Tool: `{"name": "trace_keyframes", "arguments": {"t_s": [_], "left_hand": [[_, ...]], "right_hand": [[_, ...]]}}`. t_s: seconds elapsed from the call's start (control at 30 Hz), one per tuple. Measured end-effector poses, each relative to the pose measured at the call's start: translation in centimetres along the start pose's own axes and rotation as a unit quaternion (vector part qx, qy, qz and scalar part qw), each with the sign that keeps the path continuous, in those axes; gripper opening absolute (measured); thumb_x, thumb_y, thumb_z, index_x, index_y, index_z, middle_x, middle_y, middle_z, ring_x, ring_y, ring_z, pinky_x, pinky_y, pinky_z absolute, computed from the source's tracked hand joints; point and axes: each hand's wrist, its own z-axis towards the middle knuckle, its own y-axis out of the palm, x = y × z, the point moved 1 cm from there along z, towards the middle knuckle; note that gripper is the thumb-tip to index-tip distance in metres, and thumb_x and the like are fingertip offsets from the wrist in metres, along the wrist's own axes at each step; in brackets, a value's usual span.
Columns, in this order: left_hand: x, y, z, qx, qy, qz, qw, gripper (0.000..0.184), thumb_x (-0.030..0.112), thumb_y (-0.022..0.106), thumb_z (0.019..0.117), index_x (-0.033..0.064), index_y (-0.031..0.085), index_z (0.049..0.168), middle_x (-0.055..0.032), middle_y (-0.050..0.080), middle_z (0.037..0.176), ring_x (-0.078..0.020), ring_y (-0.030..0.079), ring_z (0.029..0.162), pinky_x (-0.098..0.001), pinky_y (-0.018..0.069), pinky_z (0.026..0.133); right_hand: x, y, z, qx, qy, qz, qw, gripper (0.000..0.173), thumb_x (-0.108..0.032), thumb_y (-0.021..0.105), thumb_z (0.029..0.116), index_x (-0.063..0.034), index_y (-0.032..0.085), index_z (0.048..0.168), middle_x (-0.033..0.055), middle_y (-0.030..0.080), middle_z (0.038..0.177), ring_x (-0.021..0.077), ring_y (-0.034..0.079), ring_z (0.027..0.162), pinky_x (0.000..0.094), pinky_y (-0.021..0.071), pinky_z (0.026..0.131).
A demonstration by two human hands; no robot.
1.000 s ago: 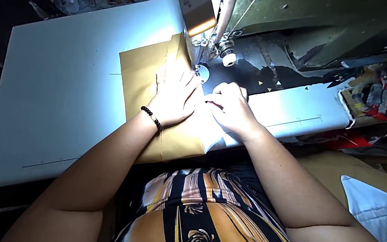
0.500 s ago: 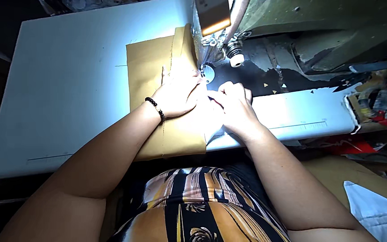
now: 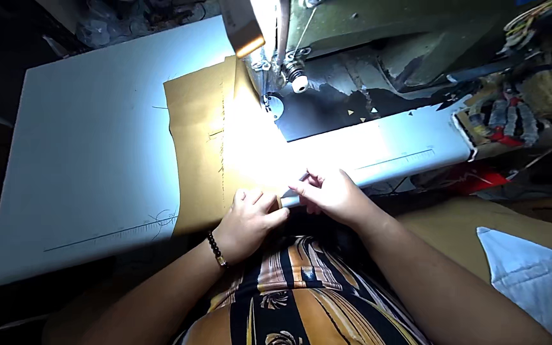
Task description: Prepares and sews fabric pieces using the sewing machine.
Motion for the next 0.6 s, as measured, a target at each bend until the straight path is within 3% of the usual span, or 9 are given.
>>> {"name": "trace_keyframes", "arguments": {"t_s": [0.07, 0.13, 0.17, 0.2, 0.27, 0.3, 0.4, 0.6], "left_hand": [[-0.4, -0.8, 0.2, -0.026, -0.002, -0.036, 0.999, 0.016, 0.013, 0.059, 0.0972, 0.0198, 0.073, 0.098, -0.0054, 0.064, 0.090, -0.0245, 0.063, 0.085, -0.0457, 0.0466, 0.075], [-1.5, -2.1, 0.1, -0.054, -0.034, -0.163, 0.985, 0.016, 0.025, 0.059, 0.1003, 0.0191, 0.073, 0.097, -0.0025, 0.063, 0.091, -0.0204, 0.061, 0.092, -0.0477, 0.0434, 0.084], [-2.2, -2.7, -0.1, -0.059, -0.058, -0.251, 0.965, 0.015, 0.029, 0.063, 0.0981, 0.0191, 0.074, 0.097, -0.0002, 0.061, 0.092, -0.0164, 0.058, 0.096, -0.0461, 0.0397, 0.090], [-2.9, -3.2, -0.3, -0.056, -0.080, -0.331, 0.939, 0.012, 0.029, 0.067, 0.0945, 0.0198, 0.075, 0.095, 0.0034, 0.061, 0.094, -0.0113, 0.056, 0.100, -0.0418, 0.0389, 0.094], [-4.1, -3.6, -1.0, -0.040, -0.094, -0.448, 0.888, 0.008, 0.029, 0.068, 0.0932, 0.0224, 0.072, 0.090, 0.0112, 0.059, 0.093, -0.0013, 0.051, 0.103, -0.0258, 0.0386, 0.096], [-4.6, -3.6, -1.3, -0.035, -0.091, -0.487, 0.868, 0.007, 0.028, 0.068, 0.0941, 0.0229, 0.070, 0.089, 0.0123, 0.057, 0.095, 0.0009, 0.050, 0.104, -0.0205, 0.0394, 0.095], [-5.0, -3.6, -1.6, -0.025, -0.084, -0.544, 0.835, 0.007, 0.027, 0.069, 0.0957, 0.0225, 0.069, 0.090, 0.0124, 0.058, 0.095, 0.0013, 0.051, 0.103, -0.0171, 0.0410, 0.091], [-4.5, -3.3, -1.5, -0.014, -0.095, -0.524, 0.846, 0.007, 0.029, 0.070, 0.0944, 0.0247, 0.070, 0.089, 0.0124, 0.056, 0.095, 0.0002, 0.050, 0.104, -0.0207, 0.0392, 0.095]], "right_hand": [[-0.3, 0.2, -0.5, -0.057, 0.070, 0.137, 0.986, 0.016, -0.015, 0.057, 0.1045, -0.0036, 0.062, 0.094, -0.0006, 0.062, 0.063, 0.0060, 0.060, 0.051, 0.0203, 0.0528, 0.052], [-0.2, 0.6, -1.0, -0.073, 0.092, 0.221, 0.968, 0.015, -0.012, 0.053, 0.1052, -0.0039, 0.060, 0.095, -0.0004, 0.064, 0.065, 0.0062, 0.062, 0.054, 0.0193, 0.0538, 0.056], [0.1, 0.6, -1.4, -0.075, 0.084, 0.250, 0.962, 0.007, -0.009, 0.053, 0.1043, -0.0045, 0.056, 0.101, 0.0002, 0.066, 0.069, 0.0070, 0.064, 0.057, 0.0199, 0.0556, 0.059], [0.4, 0.7, -2.0, -0.067, 0.064, 0.257, 0.962, 0.012, -0.008, 0.054, 0.1025, -0.0052, 0.052, 0.114, 0.0011, 0.069, 0.076, 0.0077, 0.066, 0.061, 0.0215, 0.0571, 0.063], [1.4, 0.8, -3.6, -0.033, 0.008, 0.173, 0.984, 0.060, -0.013, 0.061, 0.0989, -0.0067, 0.030, 0.150, -0.0004, 0.073, 0.097, 0.0054, 0.070, 0.072, 0.0228, 0.0602, 0.072], [2.0, 0.9, -4.5, -0.012, -0.020, 0.094, 0.995, 0.076, -0.020, 0.064, 0.0981, -0.0080, 0.021, 0.159, -0.0013, 0.073, 0.108, 0.0034, 0.069, 0.077, 0.0229, 0.0601, 0.074], [3.0, 1.4, -6.6, 0.001, -0.033, -0.077, 0.996, 0.090, -0.034, 0.062, 0.0983, -0.0086, 0.007, 0.165, -0.0013, 0.071, 0.123, -0.0015, 0.066, 0.078, 0.0210, 0.0572, 0.073], [0.8, 1.9, -4.7, -0.041, 0.025, -0.134, 0.990, 0.089, -0.036, 0.059, 0.1009, -0.0070, 0.003, 0.165, 0.0016, 0.072, 0.115, 0.0005, 0.063, 0.072, 0.0219, 0.0555, 0.070]]}}
